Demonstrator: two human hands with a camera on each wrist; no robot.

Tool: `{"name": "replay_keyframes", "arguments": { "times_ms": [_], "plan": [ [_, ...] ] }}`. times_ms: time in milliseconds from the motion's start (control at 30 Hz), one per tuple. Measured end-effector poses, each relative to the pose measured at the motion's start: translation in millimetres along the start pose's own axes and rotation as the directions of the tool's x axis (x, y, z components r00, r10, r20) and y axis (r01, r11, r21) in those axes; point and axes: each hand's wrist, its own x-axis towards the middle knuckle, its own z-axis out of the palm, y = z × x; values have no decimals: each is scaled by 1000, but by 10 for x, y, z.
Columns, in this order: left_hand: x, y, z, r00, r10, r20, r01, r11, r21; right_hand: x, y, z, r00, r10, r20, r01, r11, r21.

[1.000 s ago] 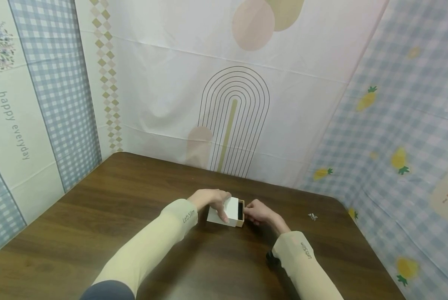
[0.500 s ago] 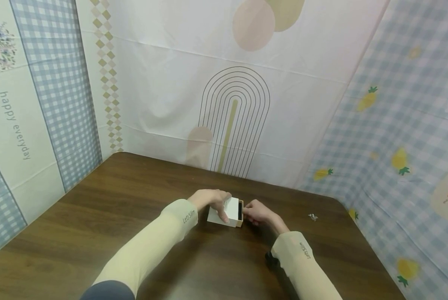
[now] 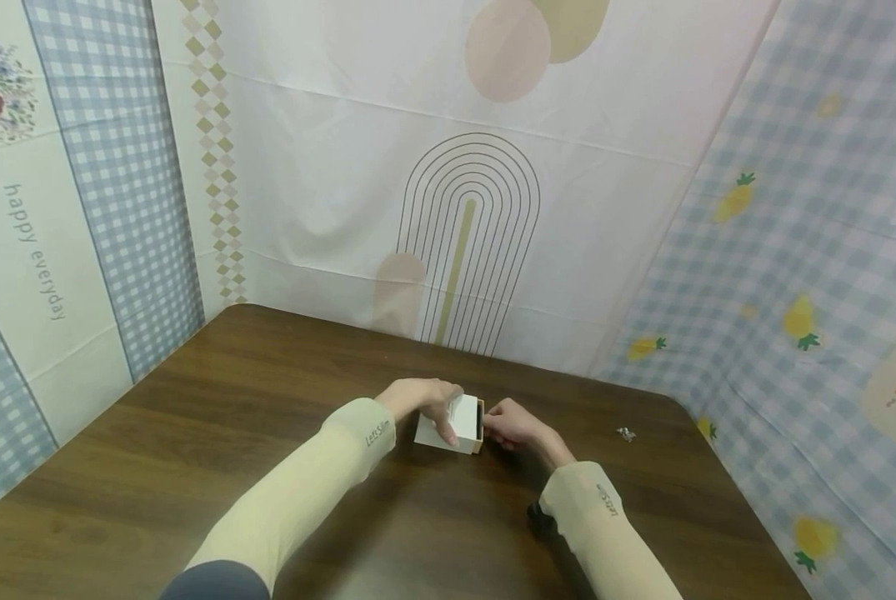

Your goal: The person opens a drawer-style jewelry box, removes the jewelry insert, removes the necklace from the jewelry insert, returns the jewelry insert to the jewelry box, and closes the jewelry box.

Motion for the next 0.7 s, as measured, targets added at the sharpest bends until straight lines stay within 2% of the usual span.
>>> {"name": "replay_keyframes", "arguments": {
  "times_ms": [700],
  "plan": [
    [9,3,3,1000,-1,4,1,1000,24,29,-16,34,1000,-18,15,18,1000,7]
  ]
}}
